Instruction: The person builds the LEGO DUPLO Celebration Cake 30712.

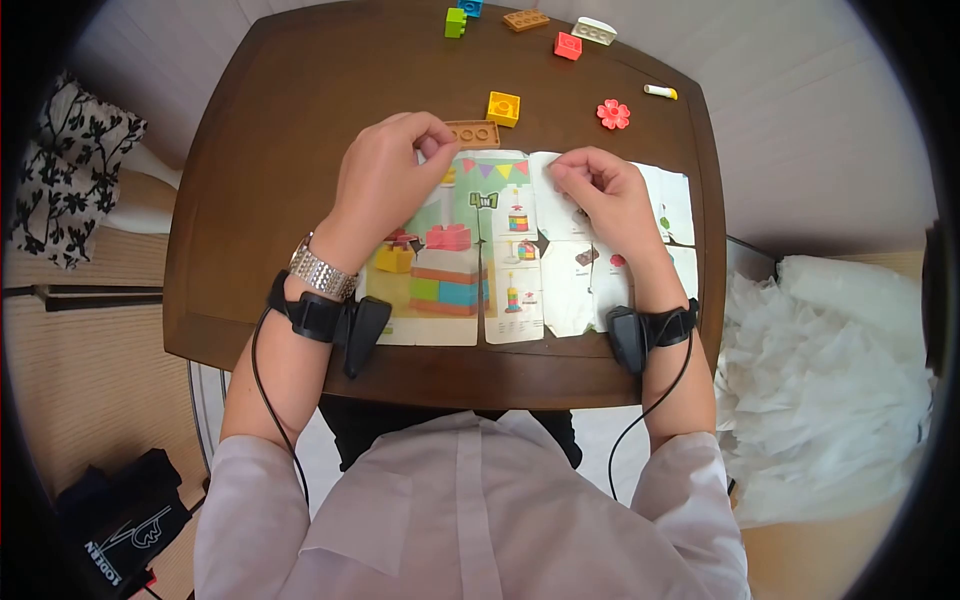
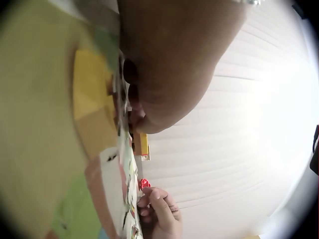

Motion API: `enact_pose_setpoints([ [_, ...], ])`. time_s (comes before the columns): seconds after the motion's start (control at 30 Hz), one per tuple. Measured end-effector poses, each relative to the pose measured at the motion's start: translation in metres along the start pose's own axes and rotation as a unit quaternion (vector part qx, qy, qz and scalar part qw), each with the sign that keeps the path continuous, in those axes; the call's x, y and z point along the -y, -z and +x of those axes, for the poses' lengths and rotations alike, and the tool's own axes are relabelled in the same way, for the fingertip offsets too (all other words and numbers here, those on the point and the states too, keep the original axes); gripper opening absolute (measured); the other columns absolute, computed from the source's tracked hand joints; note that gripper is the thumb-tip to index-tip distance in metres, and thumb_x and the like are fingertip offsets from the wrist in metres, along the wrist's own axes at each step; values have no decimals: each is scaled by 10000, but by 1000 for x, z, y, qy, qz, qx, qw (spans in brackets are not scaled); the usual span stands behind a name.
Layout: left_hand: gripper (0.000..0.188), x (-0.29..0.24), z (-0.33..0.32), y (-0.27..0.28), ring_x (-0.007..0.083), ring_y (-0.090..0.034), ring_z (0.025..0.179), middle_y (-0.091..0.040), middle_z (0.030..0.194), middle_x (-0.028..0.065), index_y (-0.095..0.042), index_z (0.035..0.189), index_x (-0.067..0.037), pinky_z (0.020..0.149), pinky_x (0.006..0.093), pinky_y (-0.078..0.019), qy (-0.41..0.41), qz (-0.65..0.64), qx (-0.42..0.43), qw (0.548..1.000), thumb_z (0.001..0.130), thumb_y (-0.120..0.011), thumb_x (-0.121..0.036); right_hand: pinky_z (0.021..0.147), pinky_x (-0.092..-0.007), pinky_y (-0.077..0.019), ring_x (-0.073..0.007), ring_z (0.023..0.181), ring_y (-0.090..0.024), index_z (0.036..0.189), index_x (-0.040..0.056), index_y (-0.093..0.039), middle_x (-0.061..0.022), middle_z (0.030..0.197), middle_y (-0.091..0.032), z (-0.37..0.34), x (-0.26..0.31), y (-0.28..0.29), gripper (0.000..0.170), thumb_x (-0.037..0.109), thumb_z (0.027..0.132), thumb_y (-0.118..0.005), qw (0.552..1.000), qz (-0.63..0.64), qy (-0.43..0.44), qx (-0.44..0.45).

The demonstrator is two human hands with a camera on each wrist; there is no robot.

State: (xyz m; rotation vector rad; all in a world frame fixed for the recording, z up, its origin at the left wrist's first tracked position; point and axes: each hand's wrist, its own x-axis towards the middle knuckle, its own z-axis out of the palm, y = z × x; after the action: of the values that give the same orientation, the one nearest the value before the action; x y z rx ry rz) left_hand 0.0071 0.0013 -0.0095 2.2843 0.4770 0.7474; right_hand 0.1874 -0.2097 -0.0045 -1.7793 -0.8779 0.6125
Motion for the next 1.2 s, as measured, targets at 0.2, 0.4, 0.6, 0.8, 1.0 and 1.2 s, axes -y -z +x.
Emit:
enact_pose_setpoints([
  [0.2, 163, -4, -1, 2, 105, -531, 630, -661, 802, 19, -739, 978, -42, 599, 261, -462, -24, -35, 37, 998, 871, -777, -159, 659, -193, -464, -25, 731, -567, 1025, -4, -744, 30, 817, -685, 0, -4, -1, 162, 142, 955, -743, 1000, 19, 12, -7],
  [0.4, 243, -13, -4, 12, 185, -627, 753, -678, 852, 44, -736, 948, -80, 684, 334, -511, -19, -8, 161, 987, 832, -804, -283, 664, -194, -468, -23, 738, -565, 1029, 0, -744, 31, 825, -683, 3, -2, -3, 161, 143, 956, -743, 1000, 12, 0, -13],
  [0.6, 349, -14, -5, 19, 261, -676, 876, -701, 909, 84, -728, 942, -89, 775, 386, -540, -38, -6, 208, 977, 761, -858, -358, 662, -194, -467, -22, 742, -566, 1022, -3, -742, 33, 831, -680, 3, -1, -6, 165, 150, 959, -744, 1000, 11, 11, -18],
  [0.8, 382, -15, -7, 18, 264, -656, 944, -682, 950, 80, -712, 964, -92, 816, 388, -528, -44, -15, 219, 975, 732, -882, -344, 645, -198, -453, -24, 714, -537, 1012, 10, -747, 50, 802, -642, -9, 9, -12, 158, 158, 961, -743, 999, -18, -23, -37],
  [1.0, 367, -7, 1, 12, 245, -631, 927, -653, 956, 78, -689, 961, -90, 799, 375, -510, -57, 14, 258, 964, 758, -865, -341, 626, -200, -438, -25, 687, -506, 1000, 17, -753, 60, 760, -604, -20, 3, -19, 144, 155, 957, -743, 996, -68, 2, -57],
  [1.2, 354, -15, 11, 17, 233, -617, 871, -631, 884, 58, -683, 938, -88, 757, 373, -497, -49, 39, 300, 952, 805, -829, -381, 592, -195, -412, -16, 669, -489, 988, 17, -754, 69, 749, -596, -21, 3, -19, 130, 142, 958, -737, 997, -36, 1, -64],
])
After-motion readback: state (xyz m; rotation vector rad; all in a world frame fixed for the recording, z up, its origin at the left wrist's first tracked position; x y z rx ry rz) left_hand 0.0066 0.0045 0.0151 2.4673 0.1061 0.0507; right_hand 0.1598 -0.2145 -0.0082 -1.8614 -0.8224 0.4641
